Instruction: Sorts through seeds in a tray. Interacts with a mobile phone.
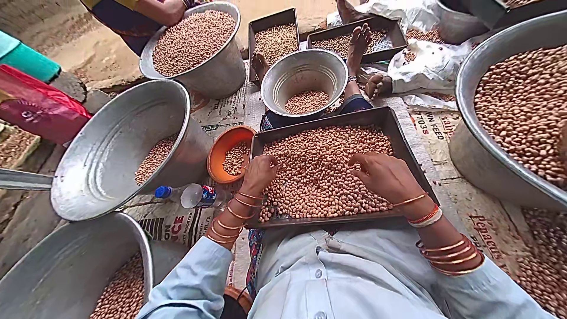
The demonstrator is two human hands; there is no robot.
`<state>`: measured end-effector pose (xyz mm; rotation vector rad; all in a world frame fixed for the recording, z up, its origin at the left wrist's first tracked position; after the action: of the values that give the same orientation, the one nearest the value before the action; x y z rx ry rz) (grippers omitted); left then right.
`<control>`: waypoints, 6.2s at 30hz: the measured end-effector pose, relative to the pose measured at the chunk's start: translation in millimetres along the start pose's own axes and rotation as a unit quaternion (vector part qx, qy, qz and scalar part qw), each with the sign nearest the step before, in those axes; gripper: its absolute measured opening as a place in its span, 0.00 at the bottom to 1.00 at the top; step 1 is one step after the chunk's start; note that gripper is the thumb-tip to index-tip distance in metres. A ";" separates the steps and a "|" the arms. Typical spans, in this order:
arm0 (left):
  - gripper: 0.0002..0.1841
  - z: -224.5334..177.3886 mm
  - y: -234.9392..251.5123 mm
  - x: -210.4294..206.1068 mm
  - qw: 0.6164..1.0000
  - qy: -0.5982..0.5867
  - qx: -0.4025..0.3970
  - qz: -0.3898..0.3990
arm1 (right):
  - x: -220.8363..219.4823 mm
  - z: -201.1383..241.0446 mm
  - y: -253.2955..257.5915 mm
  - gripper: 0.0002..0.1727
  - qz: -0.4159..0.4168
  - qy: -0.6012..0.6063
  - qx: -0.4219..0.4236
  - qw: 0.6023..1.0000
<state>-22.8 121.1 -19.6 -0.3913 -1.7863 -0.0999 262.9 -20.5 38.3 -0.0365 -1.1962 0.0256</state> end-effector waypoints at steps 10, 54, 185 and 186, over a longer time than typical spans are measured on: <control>0.22 30.1 -21.1 75.4 0.996 0.011 0.016 -0.084 | 1.7 -62.3 -6.4 0.32 0.124 -0.027 -0.226 0.966; 0.09 -115.3 -4.6 1.1 0.964 -0.091 -0.218 -0.126 | -7.9 -76.8 90.7 0.06 -0.049 0.294 -0.087 0.950; 0.06 -110.8 -12.7 1.4 0.970 -0.150 -0.184 -0.056 | 36.2 -108.7 29.2 0.11 -0.075 0.073 -0.121 0.987; 0.08 -103.2 -12.7 2.1 0.967 -0.208 -0.143 -0.036 | 37.5 -109.6 24.9 0.09 -0.091 0.135 -0.135 0.977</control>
<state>68.6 81.4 10.3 -0.5870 -2.2107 -0.3513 378.6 4.2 32.1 -0.1634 -0.9194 -0.2945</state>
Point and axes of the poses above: each hand's wrist, its own y-axis towards the middle knuckle, its own x-axis out of the back of the hand, z = x × y, the point moved 5 cm from there along y, towards the middle knuckle, and after that the axes turned 1 degree about -y, right-handed, at the moved point
